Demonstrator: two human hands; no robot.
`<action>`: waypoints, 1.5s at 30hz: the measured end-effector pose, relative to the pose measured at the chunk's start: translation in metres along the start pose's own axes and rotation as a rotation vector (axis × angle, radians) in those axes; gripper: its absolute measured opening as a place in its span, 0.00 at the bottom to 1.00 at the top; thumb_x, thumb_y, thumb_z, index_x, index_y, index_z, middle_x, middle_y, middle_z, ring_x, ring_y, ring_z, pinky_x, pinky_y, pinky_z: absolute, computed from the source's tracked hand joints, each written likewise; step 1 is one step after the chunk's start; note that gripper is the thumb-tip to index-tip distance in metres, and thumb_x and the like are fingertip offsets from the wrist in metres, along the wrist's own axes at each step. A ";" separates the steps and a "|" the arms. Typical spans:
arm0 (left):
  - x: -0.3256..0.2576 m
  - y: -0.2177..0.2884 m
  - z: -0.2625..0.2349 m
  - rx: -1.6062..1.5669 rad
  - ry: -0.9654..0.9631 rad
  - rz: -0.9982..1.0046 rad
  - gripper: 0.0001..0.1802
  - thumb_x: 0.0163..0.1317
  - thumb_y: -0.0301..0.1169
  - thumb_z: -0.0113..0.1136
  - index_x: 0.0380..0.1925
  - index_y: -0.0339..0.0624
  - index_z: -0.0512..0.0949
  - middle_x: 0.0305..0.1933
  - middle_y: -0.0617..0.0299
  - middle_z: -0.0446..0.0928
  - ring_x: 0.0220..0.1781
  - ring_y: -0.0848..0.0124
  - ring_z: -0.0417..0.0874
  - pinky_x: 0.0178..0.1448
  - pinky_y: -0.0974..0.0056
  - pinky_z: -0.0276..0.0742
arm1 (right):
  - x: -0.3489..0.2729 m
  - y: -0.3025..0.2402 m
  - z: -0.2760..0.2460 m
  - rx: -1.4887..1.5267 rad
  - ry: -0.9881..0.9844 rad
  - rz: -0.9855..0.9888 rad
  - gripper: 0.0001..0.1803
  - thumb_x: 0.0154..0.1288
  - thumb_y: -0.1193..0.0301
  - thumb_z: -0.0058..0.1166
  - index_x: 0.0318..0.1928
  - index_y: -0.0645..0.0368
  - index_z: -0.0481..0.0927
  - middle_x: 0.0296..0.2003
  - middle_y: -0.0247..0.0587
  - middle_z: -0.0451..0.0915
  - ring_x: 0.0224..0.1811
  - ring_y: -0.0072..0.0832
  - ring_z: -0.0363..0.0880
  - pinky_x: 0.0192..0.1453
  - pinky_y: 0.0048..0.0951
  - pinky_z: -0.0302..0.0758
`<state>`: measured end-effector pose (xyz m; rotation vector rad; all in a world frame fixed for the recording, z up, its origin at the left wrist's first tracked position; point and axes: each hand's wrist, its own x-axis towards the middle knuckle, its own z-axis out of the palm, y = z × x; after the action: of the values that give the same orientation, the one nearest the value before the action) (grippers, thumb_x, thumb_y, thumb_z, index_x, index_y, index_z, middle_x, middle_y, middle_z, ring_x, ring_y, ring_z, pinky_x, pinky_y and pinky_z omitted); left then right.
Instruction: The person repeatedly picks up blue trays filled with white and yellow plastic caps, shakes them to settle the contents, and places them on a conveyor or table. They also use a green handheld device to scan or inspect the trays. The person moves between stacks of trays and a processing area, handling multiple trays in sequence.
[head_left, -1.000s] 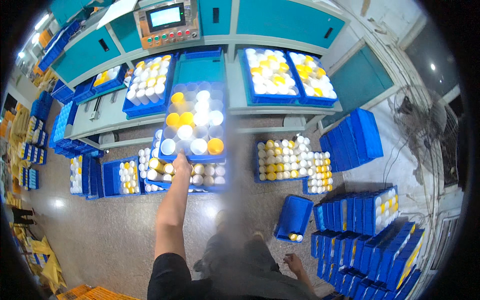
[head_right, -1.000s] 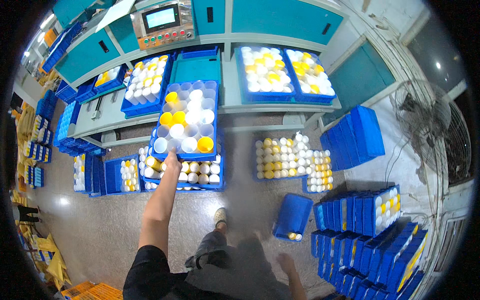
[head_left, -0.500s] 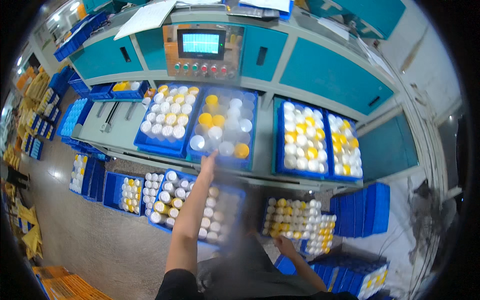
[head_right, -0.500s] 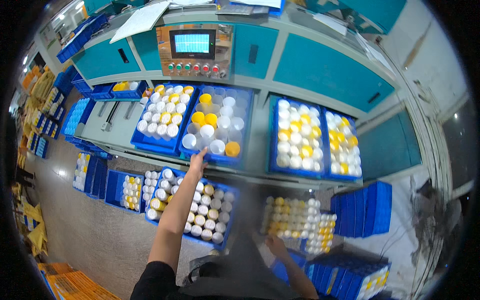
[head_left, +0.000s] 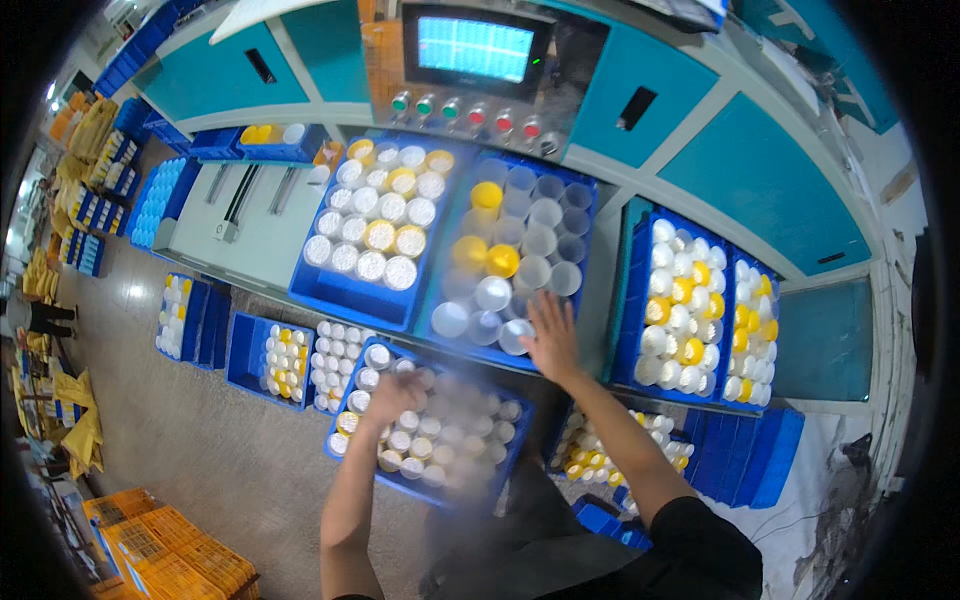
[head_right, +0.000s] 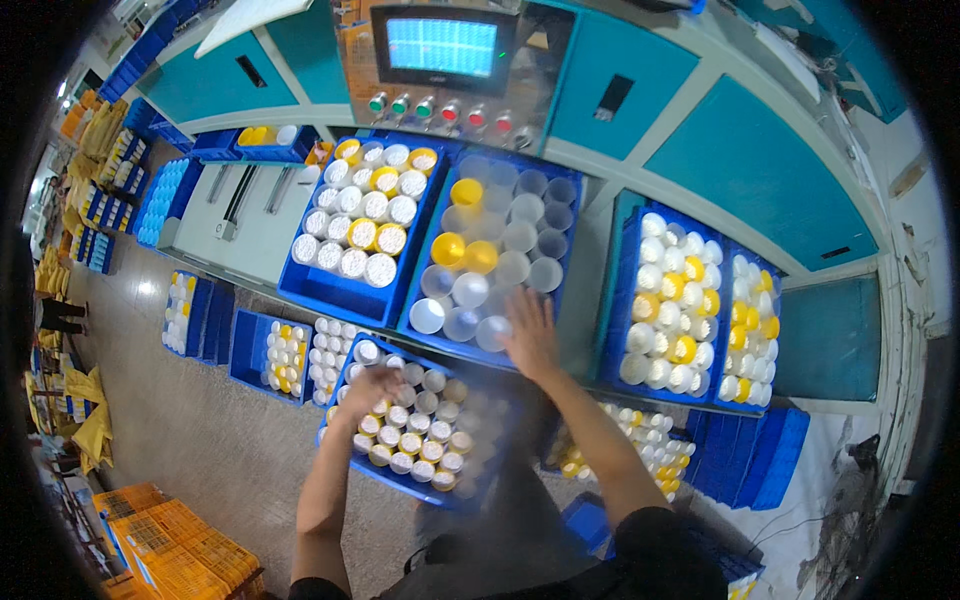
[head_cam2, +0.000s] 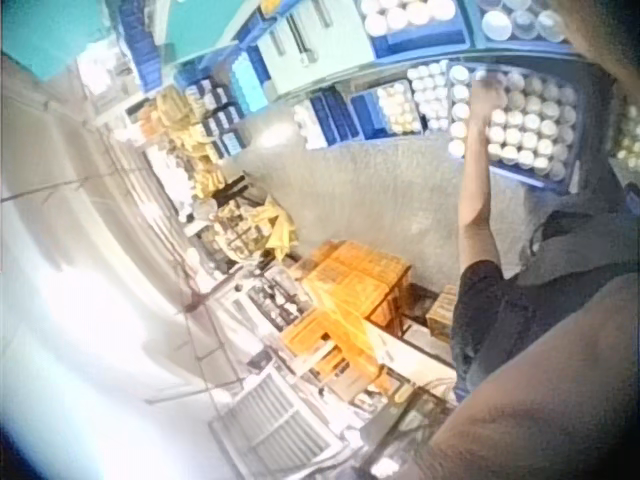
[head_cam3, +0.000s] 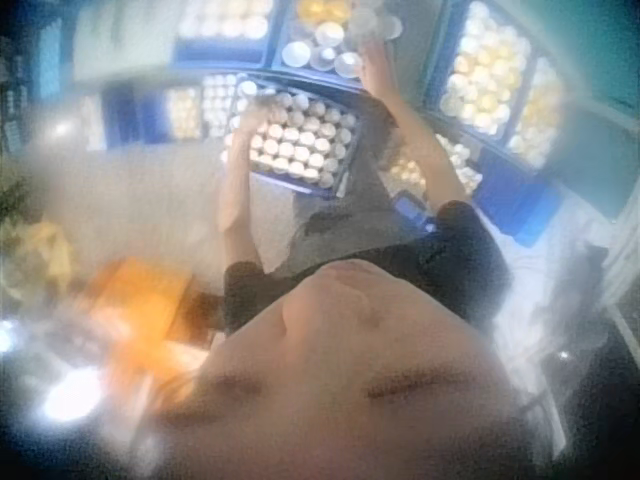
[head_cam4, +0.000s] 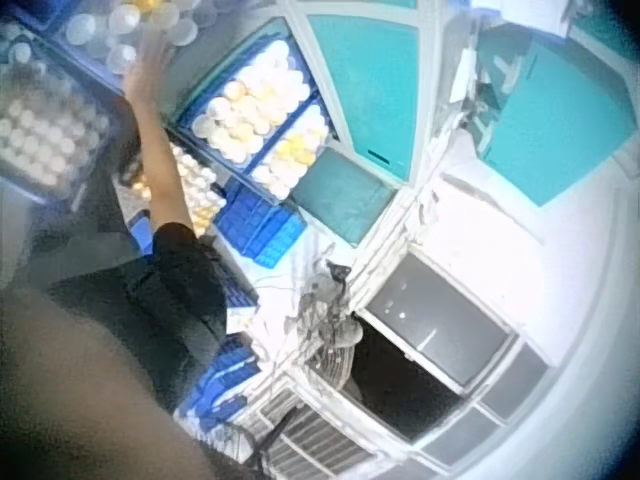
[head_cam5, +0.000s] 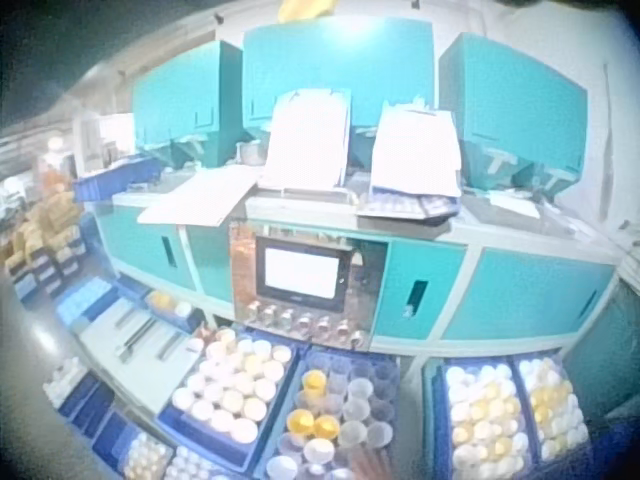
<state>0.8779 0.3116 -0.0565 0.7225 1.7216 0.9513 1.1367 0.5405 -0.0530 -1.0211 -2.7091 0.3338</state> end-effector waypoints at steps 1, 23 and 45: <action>0.008 0.004 -0.033 0.029 0.032 0.029 0.14 0.59 0.29 0.60 0.43 0.34 0.82 0.27 0.64 0.82 0.29 0.75 0.80 0.35 0.67 0.76 | 0.001 -0.006 0.000 -0.006 -0.003 0.058 0.38 0.63 0.59 0.59 0.69 0.62 0.62 0.74 0.52 0.54 0.78 0.47 0.48 0.79 0.52 0.42; 0.261 0.084 -0.199 1.054 0.258 0.392 0.26 0.60 0.24 0.54 0.60 0.55 0.75 0.67 0.37 0.64 0.59 0.41 0.77 0.62 0.49 0.75 | 0.284 -0.223 0.113 0.300 -0.128 0.509 0.30 0.62 0.79 0.51 0.66 0.57 0.66 0.72 0.63 0.44 0.67 0.63 0.60 0.65 0.47 0.71; -0.038 0.134 -0.138 0.803 0.793 0.527 0.31 0.47 0.14 0.58 0.53 0.52 0.78 0.62 0.44 0.68 0.56 0.40 0.71 0.58 0.48 0.74 | 0.112 -0.289 -0.048 0.471 0.051 0.027 0.38 0.45 0.87 0.63 0.61 0.58 0.67 0.64 0.66 0.55 0.68 0.63 0.60 0.67 0.48 0.68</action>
<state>0.7643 0.3131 0.1035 1.5113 2.7523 0.9402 0.8901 0.4101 0.0910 -0.9081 -2.3970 0.8846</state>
